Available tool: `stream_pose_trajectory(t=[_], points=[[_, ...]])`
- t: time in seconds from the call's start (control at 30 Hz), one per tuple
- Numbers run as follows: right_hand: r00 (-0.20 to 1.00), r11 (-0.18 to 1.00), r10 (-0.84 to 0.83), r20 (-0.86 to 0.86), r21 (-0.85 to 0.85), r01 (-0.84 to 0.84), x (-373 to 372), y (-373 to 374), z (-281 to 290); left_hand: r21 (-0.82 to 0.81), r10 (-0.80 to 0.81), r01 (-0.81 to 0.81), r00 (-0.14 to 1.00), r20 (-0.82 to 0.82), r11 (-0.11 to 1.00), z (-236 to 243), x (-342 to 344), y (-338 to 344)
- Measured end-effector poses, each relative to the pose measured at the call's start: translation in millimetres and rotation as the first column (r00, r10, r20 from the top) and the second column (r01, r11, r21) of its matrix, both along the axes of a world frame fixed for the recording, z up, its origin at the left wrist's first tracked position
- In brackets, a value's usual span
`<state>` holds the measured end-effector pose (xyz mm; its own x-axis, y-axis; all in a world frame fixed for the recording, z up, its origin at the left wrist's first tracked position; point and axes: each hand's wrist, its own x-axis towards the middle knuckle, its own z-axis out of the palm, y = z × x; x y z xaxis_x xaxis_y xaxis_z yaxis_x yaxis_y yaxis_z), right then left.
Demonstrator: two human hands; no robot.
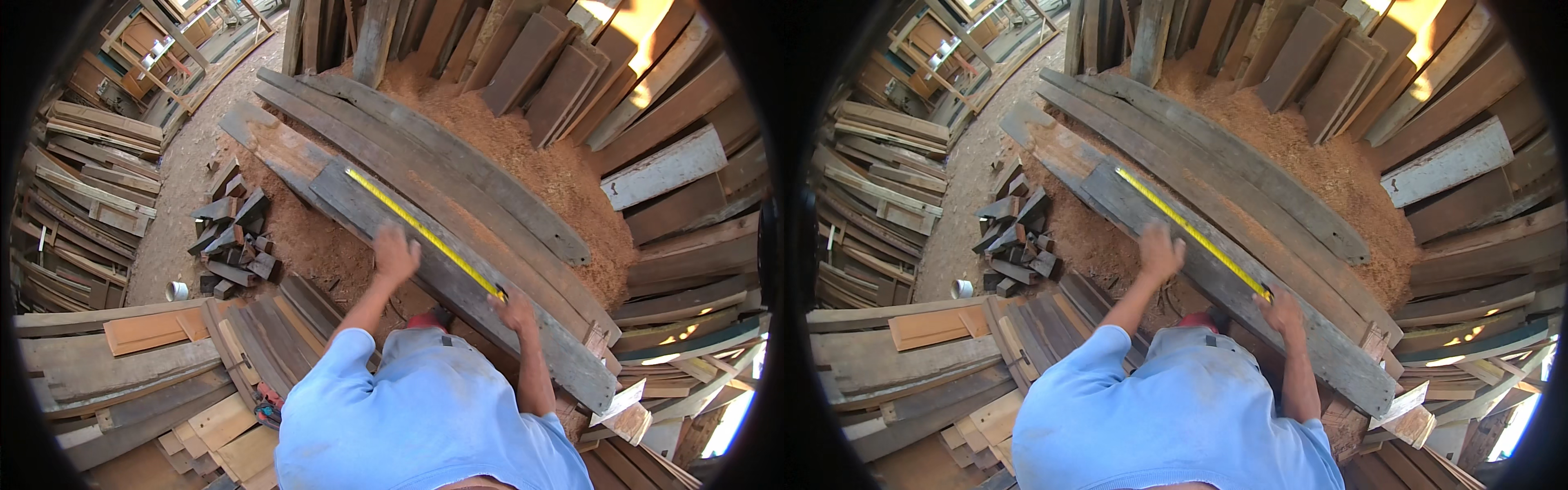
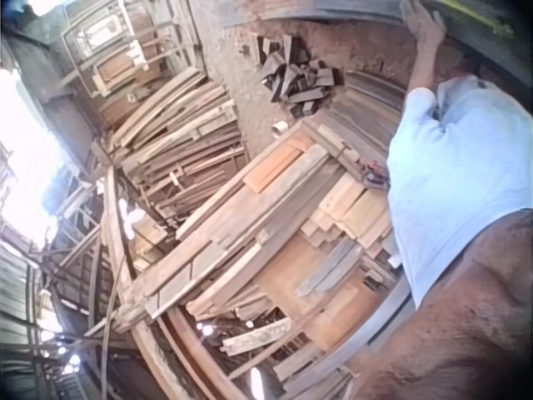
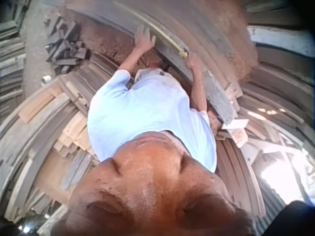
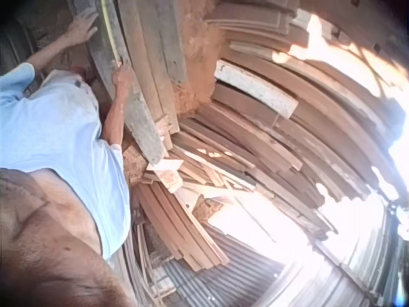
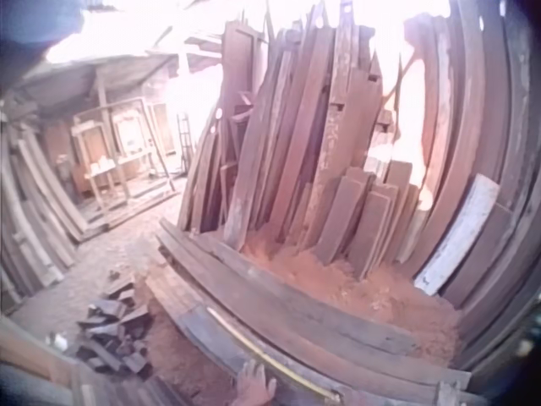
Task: The person cuts a board using a circular saw, moves several long boards, and then measures and marks a board using a tape measure and a pencil.
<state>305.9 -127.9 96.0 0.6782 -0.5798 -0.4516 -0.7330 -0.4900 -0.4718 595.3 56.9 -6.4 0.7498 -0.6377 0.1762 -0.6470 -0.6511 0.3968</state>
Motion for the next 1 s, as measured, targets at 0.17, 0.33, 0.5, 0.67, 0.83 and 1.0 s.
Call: stream_pose_trajectory(t=[0.17, 0.33, 0.5, 0.67, 0.83, 1.0], points=[[1.0, 1.0, -0.001, 0.013, -0.029, 0.001, 88, -11, -1, 0.163, -0.221, 0.237, 0.969, -0.109, 0.958, 5, -73, -11], [1.0, 1.0, -0.015, 0.013, -0.002, 0.015, 95, -15, -5, 0.151, -0.281, 0.298, 0.952, -0.122, 0.943, -2, -60, -6], [0.999, 1.0, -0.021, 0.029, -0.017, 0.022, 83, -16, -10, 0.18, -0.292, 0.301, 0.953, -0.074, 0.937, -5, -63, -6], [0.997, 0.991, -0.082, -0.009, -0.11, 0.081, 68, -15, -22, 0.183, -0.264, 0.275, 0.961, -0.08, 0.944, -2, -68, -12], [0.985, 0.951, -0.167, -0.033, -0.268, 0.153, 32, -9, -39, 0.172, -0.205, 0.216, 0.976, -0.079, 0.961, 1, -74, -17], [0.984, 0.934, -0.133, -0.12, -0.348, 0.084, 11, 6, -51, 0.13, -0.192, 0.194, 0.981, -0.022, 0.972, -6, -74, -19]])
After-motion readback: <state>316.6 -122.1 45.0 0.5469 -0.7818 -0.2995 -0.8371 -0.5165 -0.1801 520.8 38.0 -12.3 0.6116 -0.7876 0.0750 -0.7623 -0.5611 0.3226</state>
